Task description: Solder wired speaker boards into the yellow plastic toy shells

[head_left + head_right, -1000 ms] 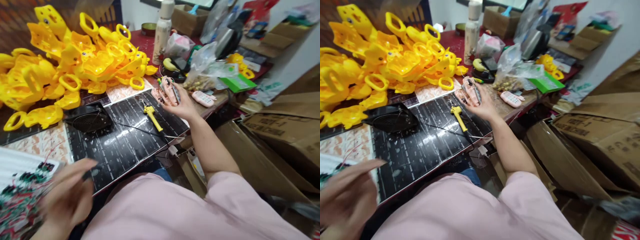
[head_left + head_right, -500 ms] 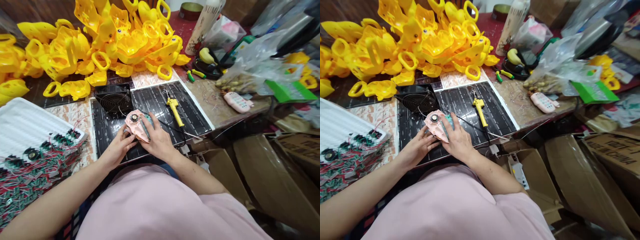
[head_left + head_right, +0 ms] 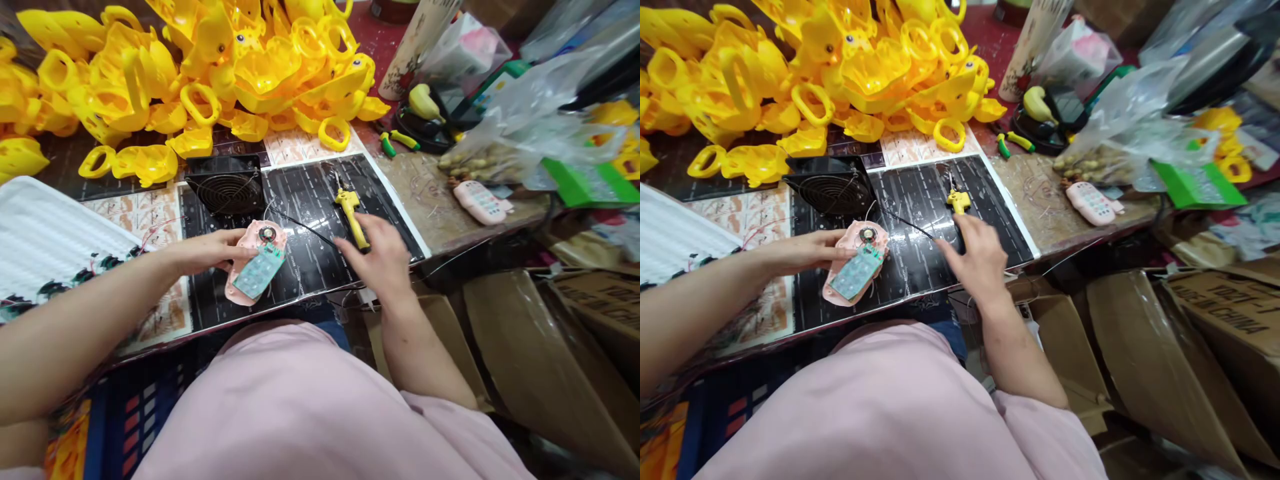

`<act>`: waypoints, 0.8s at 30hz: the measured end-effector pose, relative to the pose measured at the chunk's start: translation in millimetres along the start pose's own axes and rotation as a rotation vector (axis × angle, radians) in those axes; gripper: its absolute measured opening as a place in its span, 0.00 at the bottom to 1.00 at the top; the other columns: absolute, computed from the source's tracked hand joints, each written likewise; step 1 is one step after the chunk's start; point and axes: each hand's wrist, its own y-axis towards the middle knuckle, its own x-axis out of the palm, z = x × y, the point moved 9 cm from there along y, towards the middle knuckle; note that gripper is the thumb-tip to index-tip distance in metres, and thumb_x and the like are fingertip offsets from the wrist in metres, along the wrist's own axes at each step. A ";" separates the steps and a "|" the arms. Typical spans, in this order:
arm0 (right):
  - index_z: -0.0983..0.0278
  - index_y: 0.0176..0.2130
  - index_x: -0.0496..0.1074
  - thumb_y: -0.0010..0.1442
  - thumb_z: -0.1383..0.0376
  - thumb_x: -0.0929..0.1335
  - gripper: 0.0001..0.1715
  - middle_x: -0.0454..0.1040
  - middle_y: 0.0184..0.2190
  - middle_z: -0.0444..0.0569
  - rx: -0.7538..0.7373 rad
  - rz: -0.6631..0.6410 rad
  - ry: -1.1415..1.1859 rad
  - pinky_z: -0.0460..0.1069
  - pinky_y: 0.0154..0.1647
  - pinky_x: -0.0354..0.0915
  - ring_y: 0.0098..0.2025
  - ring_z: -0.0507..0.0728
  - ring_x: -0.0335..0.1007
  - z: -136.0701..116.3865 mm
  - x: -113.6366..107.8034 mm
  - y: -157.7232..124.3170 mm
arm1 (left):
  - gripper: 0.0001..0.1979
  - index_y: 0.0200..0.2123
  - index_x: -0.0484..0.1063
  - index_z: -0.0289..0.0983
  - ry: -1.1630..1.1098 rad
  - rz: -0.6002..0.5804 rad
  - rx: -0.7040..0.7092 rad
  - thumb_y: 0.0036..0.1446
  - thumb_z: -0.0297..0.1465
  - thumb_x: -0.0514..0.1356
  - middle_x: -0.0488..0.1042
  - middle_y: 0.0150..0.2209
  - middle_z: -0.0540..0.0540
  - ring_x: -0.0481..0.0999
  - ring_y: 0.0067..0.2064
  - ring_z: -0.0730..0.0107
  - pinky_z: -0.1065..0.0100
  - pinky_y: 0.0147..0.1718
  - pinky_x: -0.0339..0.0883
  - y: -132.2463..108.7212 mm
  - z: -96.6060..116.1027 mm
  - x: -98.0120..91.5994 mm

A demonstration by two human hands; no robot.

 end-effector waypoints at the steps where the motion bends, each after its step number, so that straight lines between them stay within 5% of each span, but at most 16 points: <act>1: 0.63 0.57 0.71 0.64 0.44 0.66 0.33 0.74 0.54 0.59 0.086 0.009 -0.100 0.62 0.53 0.70 0.55 0.68 0.71 18.6 -1.2 5.1 | 0.30 0.49 0.78 0.41 0.098 -0.032 -0.006 0.42 0.45 0.74 0.81 0.46 0.45 0.79 0.46 0.55 0.67 0.41 0.72 -2.0 4.5 -5.8; 5: 0.62 0.55 0.73 0.62 0.44 0.67 0.32 0.77 0.46 0.58 0.288 -0.184 -0.296 0.59 0.43 0.69 0.48 0.68 0.73 57.2 20.3 17.8 | 0.28 0.47 0.80 0.41 0.398 -0.055 -0.008 0.40 0.40 0.74 0.82 0.43 0.49 0.78 0.47 0.56 0.71 0.42 0.70 -5.7 18.2 -30.2; 8: 0.60 0.50 0.77 0.63 0.49 0.66 0.24 0.78 0.43 0.55 0.338 -0.297 -0.287 0.55 0.39 0.66 0.42 0.65 0.75 63.2 35.7 20.8 | 0.29 0.44 0.82 0.38 0.400 0.079 0.020 0.35 0.38 0.76 0.82 0.41 0.46 0.79 0.45 0.55 0.71 0.41 0.70 -5.5 20.6 -53.3; 12: 0.62 0.41 0.79 0.59 0.53 0.65 0.20 0.79 0.31 0.53 0.364 -0.200 -0.144 0.54 0.36 0.63 0.35 0.63 0.74 72.5 28.9 20.2 | 0.31 0.48 0.81 0.39 0.471 0.293 0.127 0.37 0.44 0.74 0.80 0.48 0.41 0.77 0.51 0.48 0.64 0.50 0.70 -20.9 19.5 -69.1; 18: 0.61 0.39 0.72 0.54 0.44 0.65 0.25 0.76 0.24 0.48 0.468 0.019 0.223 0.52 0.29 0.65 0.23 0.58 0.71 91.4 -4.4 -8.8 | 0.37 0.59 0.72 0.36 0.867 0.644 0.440 0.52 0.53 0.62 0.70 0.61 0.34 0.67 0.63 0.39 0.47 0.65 0.55 -74.5 26.5 -30.4; 21: 0.60 0.39 0.69 0.53 0.43 0.67 0.26 0.74 0.22 0.47 0.535 0.041 0.350 0.51 0.24 0.63 0.18 0.55 0.67 95.0 -11.7 -27.0 | 0.46 0.66 0.62 0.32 0.976 0.720 0.472 0.50 0.52 0.65 0.65 0.65 0.29 0.63 0.66 0.35 0.43 0.66 0.53 -76.2 20.0 -3.5; 24: 0.61 0.40 0.70 0.53 0.43 0.69 0.27 0.74 0.22 0.47 0.550 0.061 0.409 0.51 0.23 0.63 0.18 0.55 0.66 95.4 -15.7 -39.1 | 0.44 0.68 0.58 0.31 0.994 0.785 0.415 0.55 0.49 0.63 0.69 0.60 0.28 0.67 0.62 0.36 0.41 0.63 0.56 -65.7 14.8 1.8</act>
